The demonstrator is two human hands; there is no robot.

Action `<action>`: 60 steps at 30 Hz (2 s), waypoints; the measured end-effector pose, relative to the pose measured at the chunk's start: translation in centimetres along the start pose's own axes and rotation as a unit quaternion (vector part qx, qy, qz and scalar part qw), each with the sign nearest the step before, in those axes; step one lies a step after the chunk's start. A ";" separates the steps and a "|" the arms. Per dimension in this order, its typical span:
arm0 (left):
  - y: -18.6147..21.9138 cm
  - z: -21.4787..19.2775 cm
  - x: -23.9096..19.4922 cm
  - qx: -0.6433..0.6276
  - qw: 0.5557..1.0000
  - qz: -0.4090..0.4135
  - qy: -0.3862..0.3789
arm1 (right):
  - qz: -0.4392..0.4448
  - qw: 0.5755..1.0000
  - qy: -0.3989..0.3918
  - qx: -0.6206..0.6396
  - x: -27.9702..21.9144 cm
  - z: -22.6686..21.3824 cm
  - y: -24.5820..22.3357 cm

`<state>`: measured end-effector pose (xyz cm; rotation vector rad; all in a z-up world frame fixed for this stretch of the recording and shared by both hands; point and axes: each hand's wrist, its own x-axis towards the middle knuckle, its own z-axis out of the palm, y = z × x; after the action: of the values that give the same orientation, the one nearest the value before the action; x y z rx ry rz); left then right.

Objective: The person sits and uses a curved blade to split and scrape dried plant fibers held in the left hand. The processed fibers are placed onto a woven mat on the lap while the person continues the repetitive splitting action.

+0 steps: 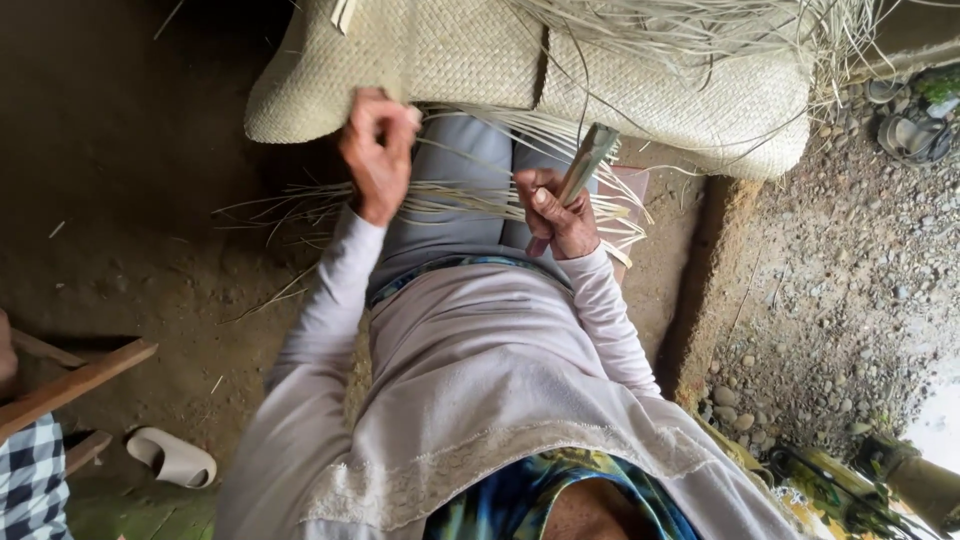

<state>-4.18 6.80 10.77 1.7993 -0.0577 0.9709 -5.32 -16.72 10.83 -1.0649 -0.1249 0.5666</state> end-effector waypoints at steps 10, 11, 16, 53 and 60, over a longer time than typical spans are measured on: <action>3.8 1.8 -4.1 -0.128 0.906 -0.142 -0.379 | -0.191 0.973 0.053 -0.118 -1.3 -3.3 -8.5; 3.1 1.4 -3.4 -0.078 0.911 -0.116 -0.389 | -0.236 0.948 0.107 -0.184 -2.0 -5.9 -9.7; -7.3 0.1 -4.7 0.000 0.913 -0.208 -0.351 | -0.251 0.892 0.211 -0.312 -10.4 -15.9 -15.5; 8.6 4.6 -2.0 0.147 0.960 0.095 -0.218 | -0.303 0.683 0.059 -0.662 2.9 0.0 -5.6; 8.8 3.7 -1.0 0.027 0.947 0.040 -0.318 | -0.288 0.761 0.052 -0.579 2.5 -1.0 -4.9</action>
<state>-6.74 -0.56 16.40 2.1088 -0.5134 0.4106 -0.99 -18.01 14.08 -2.1445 -0.7542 -0.2356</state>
